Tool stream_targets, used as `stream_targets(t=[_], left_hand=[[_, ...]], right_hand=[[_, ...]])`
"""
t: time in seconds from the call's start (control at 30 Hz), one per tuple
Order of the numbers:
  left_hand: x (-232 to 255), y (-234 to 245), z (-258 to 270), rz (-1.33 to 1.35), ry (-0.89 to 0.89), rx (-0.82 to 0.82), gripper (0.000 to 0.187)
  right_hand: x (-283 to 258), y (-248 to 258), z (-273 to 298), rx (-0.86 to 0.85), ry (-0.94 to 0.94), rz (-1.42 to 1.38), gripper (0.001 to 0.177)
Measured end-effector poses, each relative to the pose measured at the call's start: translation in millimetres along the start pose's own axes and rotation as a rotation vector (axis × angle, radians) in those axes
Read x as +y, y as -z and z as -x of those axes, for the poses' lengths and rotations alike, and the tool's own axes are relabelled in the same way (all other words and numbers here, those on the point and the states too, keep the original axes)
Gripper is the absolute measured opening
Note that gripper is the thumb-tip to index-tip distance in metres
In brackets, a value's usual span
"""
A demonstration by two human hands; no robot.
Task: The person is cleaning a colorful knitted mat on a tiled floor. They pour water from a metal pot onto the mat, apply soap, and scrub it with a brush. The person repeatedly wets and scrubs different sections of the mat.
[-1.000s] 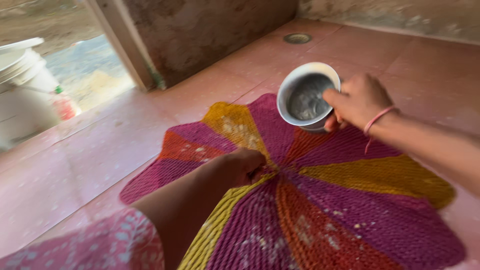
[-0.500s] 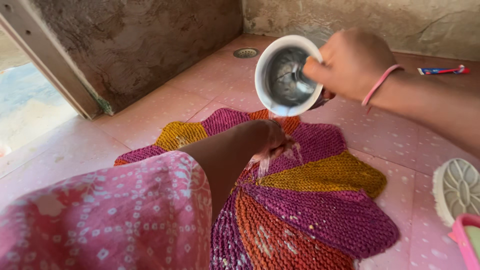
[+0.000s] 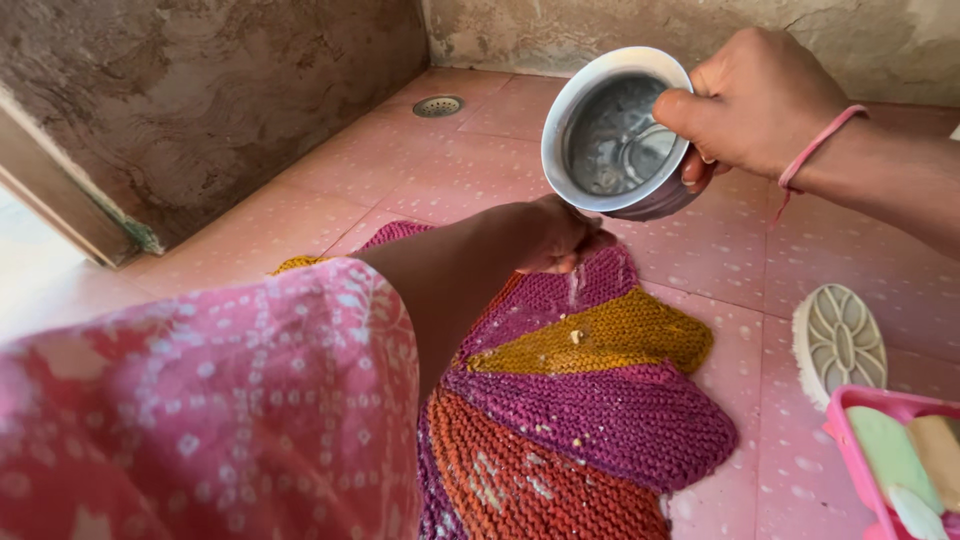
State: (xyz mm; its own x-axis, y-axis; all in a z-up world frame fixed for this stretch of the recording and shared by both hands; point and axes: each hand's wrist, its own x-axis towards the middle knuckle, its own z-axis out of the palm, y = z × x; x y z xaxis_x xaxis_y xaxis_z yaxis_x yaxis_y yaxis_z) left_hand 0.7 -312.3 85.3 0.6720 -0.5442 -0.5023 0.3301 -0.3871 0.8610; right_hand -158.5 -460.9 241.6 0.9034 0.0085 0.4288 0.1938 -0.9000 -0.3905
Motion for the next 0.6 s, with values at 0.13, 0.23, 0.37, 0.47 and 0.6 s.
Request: stream_targets(t=[0.13, 0.23, 0.37, 0.47, 0.6], left_hand=[[1, 29, -24, 0.082, 0.024, 0.171, 0.021], [2, 63, -33, 0.123, 0.101, 0.258, 0.02], [-16, 107, -35, 0.185, 0.24, 0.301, 0.018], [-32, 146, -48, 0.253, 0.292, 0.311, 0.017], [-45, 193, -65, 0.427, 0.18, 0.263, 0.028]], right_hand=[[-6, -1, -9, 0.03, 0.128, 0.238, 0.046], [-21, -12, -24, 0.078, 0.308, 0.315, 0.043], [-47, -35, -54, 0.16, 0.424, 0.415, 0.042], [-68, -53, -73, 0.193, 0.442, 0.359, 0.043], [-92, -67, -94, 0.068, 0.164, 0.014, 0.036]])
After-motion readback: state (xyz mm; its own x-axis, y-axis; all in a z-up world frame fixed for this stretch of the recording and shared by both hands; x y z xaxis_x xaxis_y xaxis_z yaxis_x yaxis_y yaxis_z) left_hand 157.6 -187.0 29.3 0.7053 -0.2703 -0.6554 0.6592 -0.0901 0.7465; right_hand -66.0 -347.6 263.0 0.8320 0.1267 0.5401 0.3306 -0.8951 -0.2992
